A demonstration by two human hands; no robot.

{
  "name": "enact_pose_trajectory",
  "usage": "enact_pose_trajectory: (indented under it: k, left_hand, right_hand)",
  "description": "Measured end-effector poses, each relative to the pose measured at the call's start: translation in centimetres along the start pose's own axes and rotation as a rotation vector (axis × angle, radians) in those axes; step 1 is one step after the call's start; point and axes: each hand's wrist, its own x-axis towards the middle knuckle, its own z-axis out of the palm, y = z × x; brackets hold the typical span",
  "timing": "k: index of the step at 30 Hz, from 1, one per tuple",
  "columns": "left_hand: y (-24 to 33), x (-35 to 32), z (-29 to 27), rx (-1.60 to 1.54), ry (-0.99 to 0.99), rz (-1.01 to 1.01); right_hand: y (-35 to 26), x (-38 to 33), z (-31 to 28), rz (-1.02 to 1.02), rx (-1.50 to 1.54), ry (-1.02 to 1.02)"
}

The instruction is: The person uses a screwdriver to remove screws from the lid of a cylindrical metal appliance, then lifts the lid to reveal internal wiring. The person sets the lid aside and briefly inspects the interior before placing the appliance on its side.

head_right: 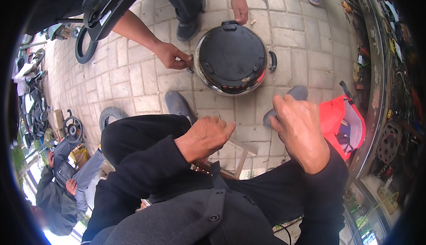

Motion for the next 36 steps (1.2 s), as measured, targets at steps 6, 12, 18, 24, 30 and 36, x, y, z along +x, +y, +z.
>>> enact_pose_trajectory:
  k: [6,12,18,24,30,36]
  left_hand:
    - [0.2,0.0,0.2,-0.032,-0.008,-0.013]
    - [0.2,-0.2,0.2,-0.03,-0.025,-0.007]
    - [0.1,-0.4,-0.2,-0.054,-0.025,0.009]
    - [0.3,-0.5,-0.2,-0.062,-0.054,-0.011]
    - [0.4,-0.7,-0.1,-0.051,0.001,-0.018]
    - [0.4,-1.0,-0.6,-0.035,0.017,-0.008]
  right_hand:
    - [-0.3,0.2,0.0,0.017,0.022,-0.038]
    - [-0.4,0.6,-0.1,0.096,0.055,-0.083]
    - [-0.6,1.0,0.0,0.113,0.044,-0.121]
    - [-1.0,1.4,-0.2,0.137,0.058,-0.134]
    - [-1.5,1.8,-0.4,0.135,0.048,-0.137]
    - [-1.4,1.9,0.0,0.147,0.043,-0.138]
